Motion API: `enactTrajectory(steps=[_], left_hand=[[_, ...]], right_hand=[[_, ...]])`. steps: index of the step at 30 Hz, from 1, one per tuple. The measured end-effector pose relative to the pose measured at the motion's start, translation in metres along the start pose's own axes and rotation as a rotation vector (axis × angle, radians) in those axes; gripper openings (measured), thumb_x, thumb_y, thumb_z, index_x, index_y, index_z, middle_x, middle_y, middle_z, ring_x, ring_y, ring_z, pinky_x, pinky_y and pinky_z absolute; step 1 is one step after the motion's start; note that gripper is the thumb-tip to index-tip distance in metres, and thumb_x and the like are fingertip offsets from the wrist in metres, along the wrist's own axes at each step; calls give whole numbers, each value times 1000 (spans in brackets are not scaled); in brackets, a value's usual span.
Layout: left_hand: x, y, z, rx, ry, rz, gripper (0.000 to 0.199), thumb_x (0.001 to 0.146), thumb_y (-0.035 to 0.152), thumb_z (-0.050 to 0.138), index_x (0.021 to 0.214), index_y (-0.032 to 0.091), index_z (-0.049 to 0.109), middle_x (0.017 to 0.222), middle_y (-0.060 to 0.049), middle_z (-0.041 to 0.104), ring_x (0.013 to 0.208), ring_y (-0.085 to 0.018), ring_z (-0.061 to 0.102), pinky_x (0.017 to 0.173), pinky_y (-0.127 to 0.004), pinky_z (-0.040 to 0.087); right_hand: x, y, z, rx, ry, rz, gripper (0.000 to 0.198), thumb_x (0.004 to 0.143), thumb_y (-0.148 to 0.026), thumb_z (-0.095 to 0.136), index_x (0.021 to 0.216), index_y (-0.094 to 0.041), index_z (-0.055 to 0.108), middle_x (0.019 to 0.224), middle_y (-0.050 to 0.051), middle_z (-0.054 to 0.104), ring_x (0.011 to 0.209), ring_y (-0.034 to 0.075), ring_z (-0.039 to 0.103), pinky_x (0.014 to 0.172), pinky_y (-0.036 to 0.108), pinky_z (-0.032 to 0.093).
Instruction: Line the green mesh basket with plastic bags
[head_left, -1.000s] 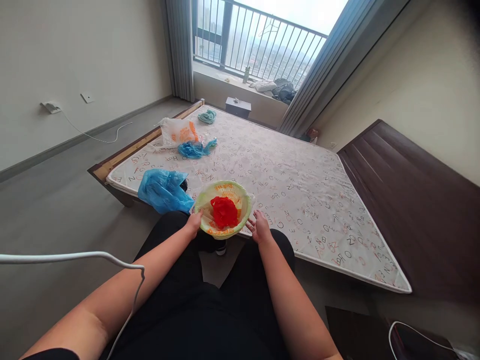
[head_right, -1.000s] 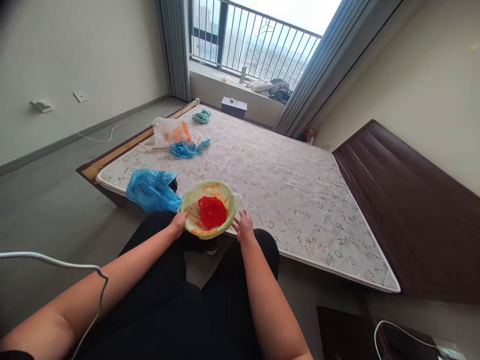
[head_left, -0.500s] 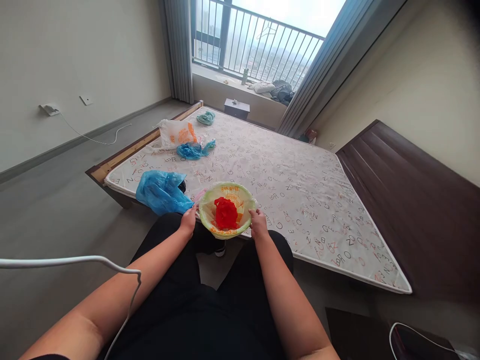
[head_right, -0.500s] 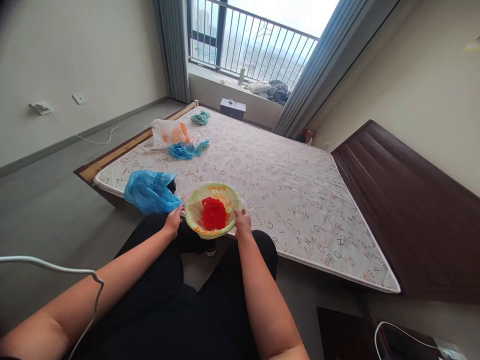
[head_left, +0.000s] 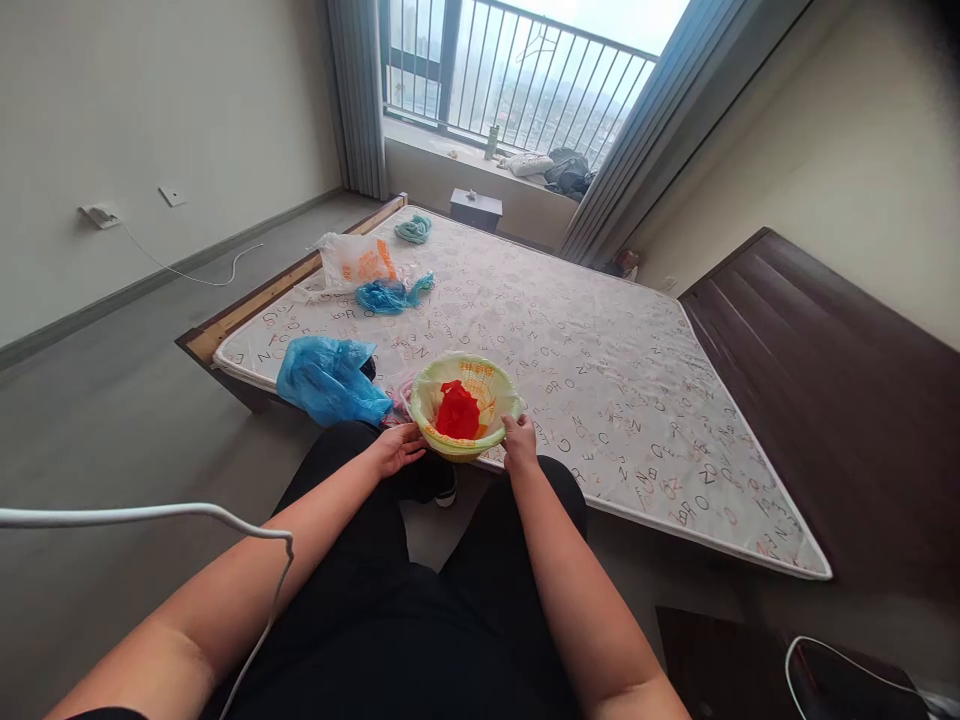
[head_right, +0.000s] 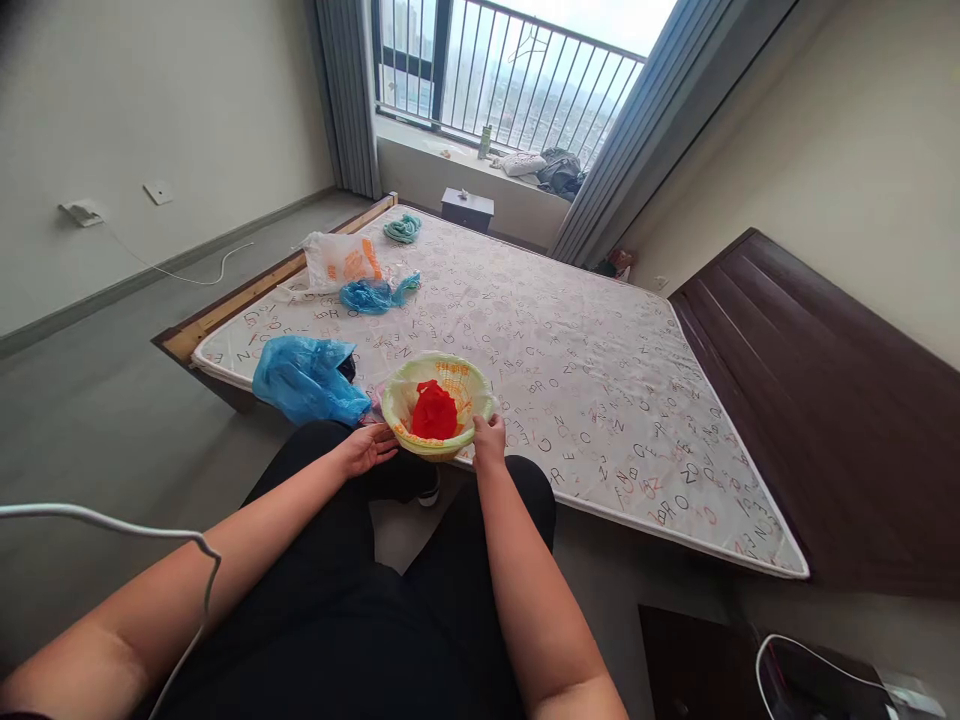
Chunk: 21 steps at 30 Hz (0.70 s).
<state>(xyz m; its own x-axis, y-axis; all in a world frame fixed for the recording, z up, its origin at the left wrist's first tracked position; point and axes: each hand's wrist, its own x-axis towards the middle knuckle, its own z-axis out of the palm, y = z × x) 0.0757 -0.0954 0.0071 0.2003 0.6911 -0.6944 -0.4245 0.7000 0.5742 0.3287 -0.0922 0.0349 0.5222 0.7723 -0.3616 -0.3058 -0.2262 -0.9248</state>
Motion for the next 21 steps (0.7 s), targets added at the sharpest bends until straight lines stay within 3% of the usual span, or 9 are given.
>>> enactTrajectory(steps=[9, 14, 17, 21], left_hand=[[-5, 7, -3, -156, -8, -14, 7, 99, 22, 62, 93, 18, 65, 78, -2, 72, 67, -12, 69, 67, -23, 56], [-9, 8, -2, -143, -132, -118, 16, 103, 27, 55, 99, 15, 66, 83, -6, 74, 73, -16, 72, 71, -29, 58], [-10, 9, -3, -121, -155, -136, 19, 103, 25, 51, 99, 15, 67, 84, -7, 75, 73, -17, 72, 72, -30, 58], [-12, 12, -4, -116, -230, -122, 35, 105, 44, 47, 97, 17, 67, 83, -9, 74, 73, -20, 72, 64, -29, 56]], right_hand=[[2, 1, 7, 19, 24, -78, 28, 60, -21, 60, 87, -23, 52, 69, -8, 59, 55, 10, 56, 50, 20, 46], [3, 0, 5, 65, 58, -78, 24, 64, -20, 61, 86, -22, 51, 68, -8, 60, 56, 11, 59, 51, 21, 48], [2, -3, 4, 97, 41, -38, 24, 68, -24, 67, 87, -22, 53, 70, -6, 63, 58, 12, 62, 53, 22, 51], [-3, -8, 4, 167, 113, 140, 20, 84, -40, 64, 95, -23, 60, 81, -2, 71, 69, 15, 68, 57, 24, 56]])
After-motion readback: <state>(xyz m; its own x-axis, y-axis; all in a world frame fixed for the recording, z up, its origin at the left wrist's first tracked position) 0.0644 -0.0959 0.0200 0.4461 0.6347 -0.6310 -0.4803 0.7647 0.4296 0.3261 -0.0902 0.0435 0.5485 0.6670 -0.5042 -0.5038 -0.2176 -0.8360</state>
